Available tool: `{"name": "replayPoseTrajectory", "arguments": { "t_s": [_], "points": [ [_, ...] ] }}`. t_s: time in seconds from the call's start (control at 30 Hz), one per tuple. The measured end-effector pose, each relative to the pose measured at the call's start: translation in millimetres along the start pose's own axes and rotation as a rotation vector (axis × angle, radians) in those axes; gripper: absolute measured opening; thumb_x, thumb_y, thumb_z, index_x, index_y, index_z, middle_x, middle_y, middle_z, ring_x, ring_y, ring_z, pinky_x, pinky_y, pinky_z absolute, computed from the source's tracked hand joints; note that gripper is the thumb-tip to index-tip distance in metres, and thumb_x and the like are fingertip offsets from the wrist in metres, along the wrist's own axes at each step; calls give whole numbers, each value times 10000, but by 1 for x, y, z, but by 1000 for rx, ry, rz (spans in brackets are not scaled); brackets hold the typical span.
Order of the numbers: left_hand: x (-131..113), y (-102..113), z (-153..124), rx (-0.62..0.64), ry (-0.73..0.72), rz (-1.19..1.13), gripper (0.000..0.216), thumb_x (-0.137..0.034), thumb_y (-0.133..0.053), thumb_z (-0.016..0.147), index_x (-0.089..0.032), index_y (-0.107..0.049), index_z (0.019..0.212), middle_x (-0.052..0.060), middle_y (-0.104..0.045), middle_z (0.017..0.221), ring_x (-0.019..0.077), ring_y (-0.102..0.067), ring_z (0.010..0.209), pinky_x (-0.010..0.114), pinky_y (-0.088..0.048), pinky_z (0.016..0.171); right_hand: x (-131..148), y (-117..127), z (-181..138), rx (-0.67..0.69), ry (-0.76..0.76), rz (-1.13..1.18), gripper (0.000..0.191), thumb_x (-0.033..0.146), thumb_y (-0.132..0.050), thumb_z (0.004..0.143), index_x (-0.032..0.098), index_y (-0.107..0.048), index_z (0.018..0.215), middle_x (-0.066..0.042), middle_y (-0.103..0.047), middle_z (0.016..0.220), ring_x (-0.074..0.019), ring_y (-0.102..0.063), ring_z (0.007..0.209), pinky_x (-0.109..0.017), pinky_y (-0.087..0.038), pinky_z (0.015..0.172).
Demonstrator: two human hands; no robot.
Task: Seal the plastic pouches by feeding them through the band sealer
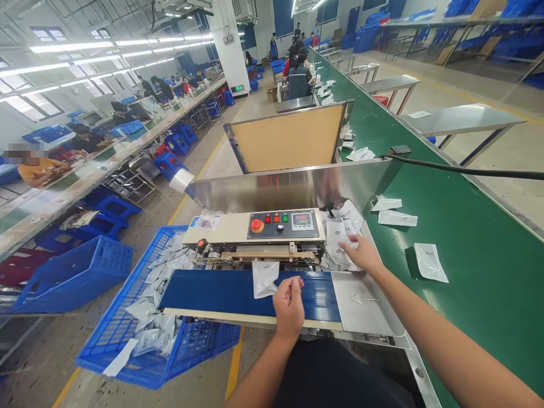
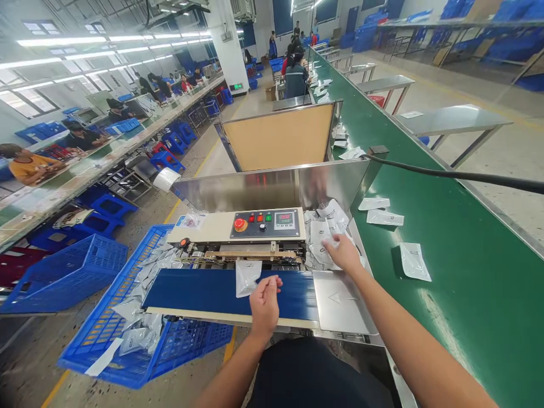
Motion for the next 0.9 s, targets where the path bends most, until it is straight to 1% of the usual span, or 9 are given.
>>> {"name": "replayPoseTrajectory", "arguments": {
  "t_s": [0.13,0.23,0.33,0.37,0.43,0.53,0.73,0.83,0.9],
  "points": [
    [-5,-46,0,160,-72,3,491,-582,-612,1049,-149,-838,1000,156,-805,992,256,-756,909,360,-613,848,17,13,-15,117,17,120,551,729,-676,851,195,-757,961,-13,-616,615,-218,-553,618,-332,-415,639],
    [-14,-62,-2,162,-138,41,450,-527,-651,1040,-149,-809,1228,192,-794,1191,294,-751,1072,397,-610,940,38,40,-48,93,106,304,648,829,-682,832,205,-759,988,22,-551,595,-172,-459,573,-306,-370,592],
    [-23,-75,-4,146,-178,74,550,-502,-709,1008,-157,-713,1436,205,-719,1424,340,-669,1315,442,-542,1109,47,57,-87,98,64,470,631,840,-743,804,216,-715,899,16,-547,615,-154,-444,575,-289,-366,566],
    [-23,-81,-5,185,-168,72,517,-509,-694,1016,-156,-741,1390,195,-742,1379,336,-678,1291,432,-535,1107,47,58,-99,125,22,526,630,837,-770,783,219,-695,875,12,-559,626,-147,-441,567,-285,-365,551],
    [-17,-95,-9,296,-97,45,467,-554,-614,1049,-146,-826,1130,155,-809,1083,291,-735,1042,370,-572,959,44,54,-120,186,-78,643,655,830,-833,719,218,-683,901,9,-589,656,-134,-431,545,-279,-363,521],
    [2,-103,-14,354,55,-17,577,-628,-567,1042,-142,-794,829,71,-700,713,192,-608,675,283,-497,669,28,47,-141,226,-205,770,711,819,-881,661,206,-698,973,21,-583,650,-123,-425,530,-266,-353,499],
    [40,-95,-3,289,303,-11,510,-629,-764,867,-132,-786,754,-1,-574,579,123,-435,553,248,-337,551,-11,33,-134,222,-254,564,578,760,-794,781,190,-707,737,0,-572,567,-135,-461,543,-272,-362,532],
    [59,-91,13,175,500,-76,472,-589,-860,743,-120,-818,764,5,-602,560,123,-468,523,251,-362,544,-12,16,-113,195,-282,472,533,708,-765,788,207,-659,643,-13,-599,561,-143,-488,525,-277,-375,527],
    [66,-86,26,100,539,-121,452,-555,-884,705,-111,-831,767,42,-672,607,151,-550,560,267,-424,576,-3,-1,-101,226,-334,464,520,690,-750,790,215,-631,616,-16,-595,546,-134,-464,482,-277,-347,497]
  ]
}}
Point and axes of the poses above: each hand's wrist, its own z-axis towards the middle knuckle, its own y-axis out of the back of the hand, x = y × z, the point moved 7 cm from there along z, towards the middle knuckle
